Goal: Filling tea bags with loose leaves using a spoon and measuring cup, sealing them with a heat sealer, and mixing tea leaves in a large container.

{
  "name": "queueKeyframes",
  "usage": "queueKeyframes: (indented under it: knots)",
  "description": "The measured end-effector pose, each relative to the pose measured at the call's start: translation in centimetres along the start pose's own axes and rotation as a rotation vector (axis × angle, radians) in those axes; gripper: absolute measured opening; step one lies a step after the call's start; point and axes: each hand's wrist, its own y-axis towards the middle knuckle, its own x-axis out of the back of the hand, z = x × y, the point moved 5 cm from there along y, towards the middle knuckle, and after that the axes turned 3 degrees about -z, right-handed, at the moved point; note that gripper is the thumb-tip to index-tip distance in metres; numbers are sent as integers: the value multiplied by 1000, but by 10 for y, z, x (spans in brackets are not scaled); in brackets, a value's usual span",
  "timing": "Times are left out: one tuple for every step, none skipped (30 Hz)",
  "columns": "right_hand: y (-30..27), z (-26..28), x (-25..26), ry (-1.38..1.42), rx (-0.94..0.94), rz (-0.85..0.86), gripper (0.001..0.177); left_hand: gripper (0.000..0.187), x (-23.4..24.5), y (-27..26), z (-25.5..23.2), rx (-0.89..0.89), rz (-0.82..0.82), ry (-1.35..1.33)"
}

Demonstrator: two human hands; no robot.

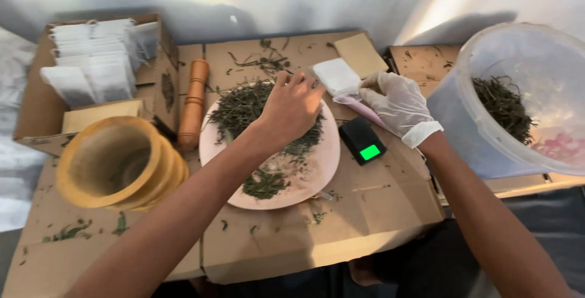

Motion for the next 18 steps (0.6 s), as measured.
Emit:
queueKeyframes:
  knots:
    - [7, -24, -6, 2, -7, -1, 25, 26, -8, 11, -7, -6, 4, -3]
    - [14, -46, -9, 42, 5, -59, 23, 26, -15, 22, -13, 9, -10, -34]
    - [23, -66, -13, 86, 24, -121, 20, 26, -21, 33, -15, 25, -25, -59]
    - [36, -93, -26, 92, 22, -124, 20, 26, -32, 43, -20, 20, -23, -54]
    - [47, -118, -39, 84, 65, -154, 17, 28, -43, 52, -25, 34, -30, -39]
    - [58, -142, -53, 76, 109, -183, 17, 30, -54, 60, -29, 48, -38, -24]
    - [49, -131, -52, 77, 98, -180, 17, 30, -72, 63, -30, 43, -29, -30]
    - [39, -115, -50, 11, 176, -190, 19, 22, -88, 66, -31, 34, -40, -28]
    - [36, -97, -44, -60, 261, -213, 21, 15, -102, 77, -28, 21, -66, -21]
    - [41, -93, -48, -62, 257, -223, 21, 15, -102, 80, -29, 11, -72, -21]
    - [43, -91, -54, -70, 221, -237, 31, 13, -103, 78, -32, -4, -71, -33]
    - [45, -89, -62, -77, 185, -250, 41, 12, -104, 74, -34, -19, -70, -44]
    - [45, -92, -64, -77, 181, -248, 41, 12, -96, 72, -36, -20, -67, -48]
    - [45, -95, -66, -82, 178, -247, 40, 10, -86, 70, -38, -24, -88, -73]
    - [47, -96, -66, -87, 178, -253, 39, 9, -74, 70, -38, -30, -114, -94]
    - [51, -96, -67, -87, 177, -257, 39, 9, -71, 72, -38, -33, -116, -93]
    - [52, -96, -70, -93, 177, -257, 38, 11, -69, 71, -38, -16, -125, -141]
    - [53, -96, -73, -99, 176, -257, 36, 13, -66, 70, -38, 1, -133, -188]
